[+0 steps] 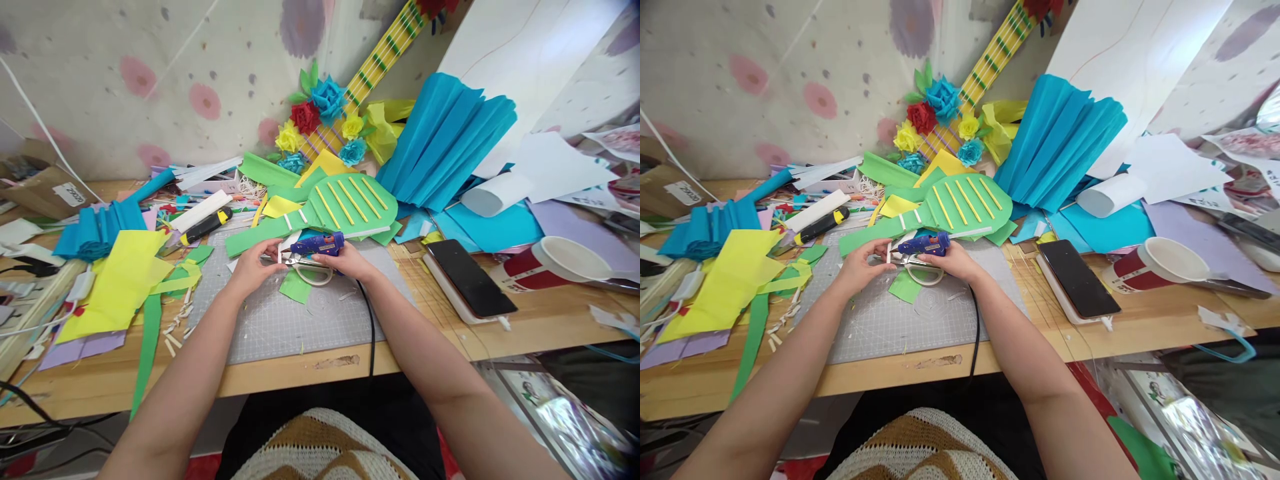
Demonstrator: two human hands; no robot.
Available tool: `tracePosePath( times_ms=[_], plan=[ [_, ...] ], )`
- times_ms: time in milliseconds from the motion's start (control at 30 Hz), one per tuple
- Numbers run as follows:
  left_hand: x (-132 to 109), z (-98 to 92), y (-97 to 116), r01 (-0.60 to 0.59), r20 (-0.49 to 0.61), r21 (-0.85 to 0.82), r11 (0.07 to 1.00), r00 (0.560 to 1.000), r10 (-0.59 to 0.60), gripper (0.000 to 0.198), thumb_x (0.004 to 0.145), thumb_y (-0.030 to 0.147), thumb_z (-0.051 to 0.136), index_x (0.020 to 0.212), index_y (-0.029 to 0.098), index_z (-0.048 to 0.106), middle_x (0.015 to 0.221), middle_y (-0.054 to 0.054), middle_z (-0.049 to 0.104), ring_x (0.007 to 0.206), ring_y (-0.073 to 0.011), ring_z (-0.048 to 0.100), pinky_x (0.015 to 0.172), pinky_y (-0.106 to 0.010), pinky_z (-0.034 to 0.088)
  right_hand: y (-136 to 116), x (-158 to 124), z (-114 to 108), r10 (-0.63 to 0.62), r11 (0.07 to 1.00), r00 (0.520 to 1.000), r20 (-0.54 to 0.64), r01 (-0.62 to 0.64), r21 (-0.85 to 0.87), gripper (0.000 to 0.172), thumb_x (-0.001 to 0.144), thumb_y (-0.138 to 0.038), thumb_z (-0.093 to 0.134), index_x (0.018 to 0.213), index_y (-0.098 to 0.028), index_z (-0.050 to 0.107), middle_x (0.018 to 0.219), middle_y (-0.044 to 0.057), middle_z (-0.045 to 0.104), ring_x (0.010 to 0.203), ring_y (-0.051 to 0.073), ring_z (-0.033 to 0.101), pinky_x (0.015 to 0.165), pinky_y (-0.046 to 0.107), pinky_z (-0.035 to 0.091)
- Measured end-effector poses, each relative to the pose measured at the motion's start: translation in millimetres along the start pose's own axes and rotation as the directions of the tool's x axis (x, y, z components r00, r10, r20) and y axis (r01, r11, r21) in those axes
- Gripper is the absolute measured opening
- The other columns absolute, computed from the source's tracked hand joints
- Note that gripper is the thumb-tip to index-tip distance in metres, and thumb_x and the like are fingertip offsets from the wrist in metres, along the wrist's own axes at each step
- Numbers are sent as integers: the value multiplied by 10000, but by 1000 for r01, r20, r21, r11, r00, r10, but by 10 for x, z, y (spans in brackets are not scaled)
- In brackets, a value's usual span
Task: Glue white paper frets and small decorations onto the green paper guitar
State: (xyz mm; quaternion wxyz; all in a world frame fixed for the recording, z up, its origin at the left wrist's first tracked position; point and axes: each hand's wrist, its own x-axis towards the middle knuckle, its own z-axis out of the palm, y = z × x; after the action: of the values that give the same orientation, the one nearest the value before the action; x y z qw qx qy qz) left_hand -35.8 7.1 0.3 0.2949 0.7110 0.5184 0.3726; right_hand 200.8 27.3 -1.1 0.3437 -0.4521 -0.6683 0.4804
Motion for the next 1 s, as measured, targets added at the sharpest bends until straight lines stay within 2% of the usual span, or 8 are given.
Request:
tracePosePath(
  times_ms=[267,467,1000],
  plan=[
    [-5,14,-30,-15,19,4,1000,1000,15,557,653,372,698,1166,195,577,898,-26,643,812,-159,601,779,-302,483,-11,-8,6,-4,1000,1000,-31,4,13,436,650,-451,691,976,-163,668,1016,64,686,957,231,626,851,354,482],
    [-15,19,-32,5,28,-2,1000,1000,-5,581,659,367,691,1204,209,564,922,-20,647,808,-155,602,789,-308,491,45,14,14,10,1000,999,-53,-8,21,433,645,-459,695,959,-161,672,965,64,694,902,218,634,820,347,490],
    [-17,16,-41,2,22,-24,1000,1000,-1,587,637,357,712,1188,203,578,917,-30,653,795,-160,606,774,-321,494,44,21,13,28,999,996,-82,-26,23,438,643,-471,693,958,-168,671,944,59,695,873,210,634,802,336,488]
  ],
)
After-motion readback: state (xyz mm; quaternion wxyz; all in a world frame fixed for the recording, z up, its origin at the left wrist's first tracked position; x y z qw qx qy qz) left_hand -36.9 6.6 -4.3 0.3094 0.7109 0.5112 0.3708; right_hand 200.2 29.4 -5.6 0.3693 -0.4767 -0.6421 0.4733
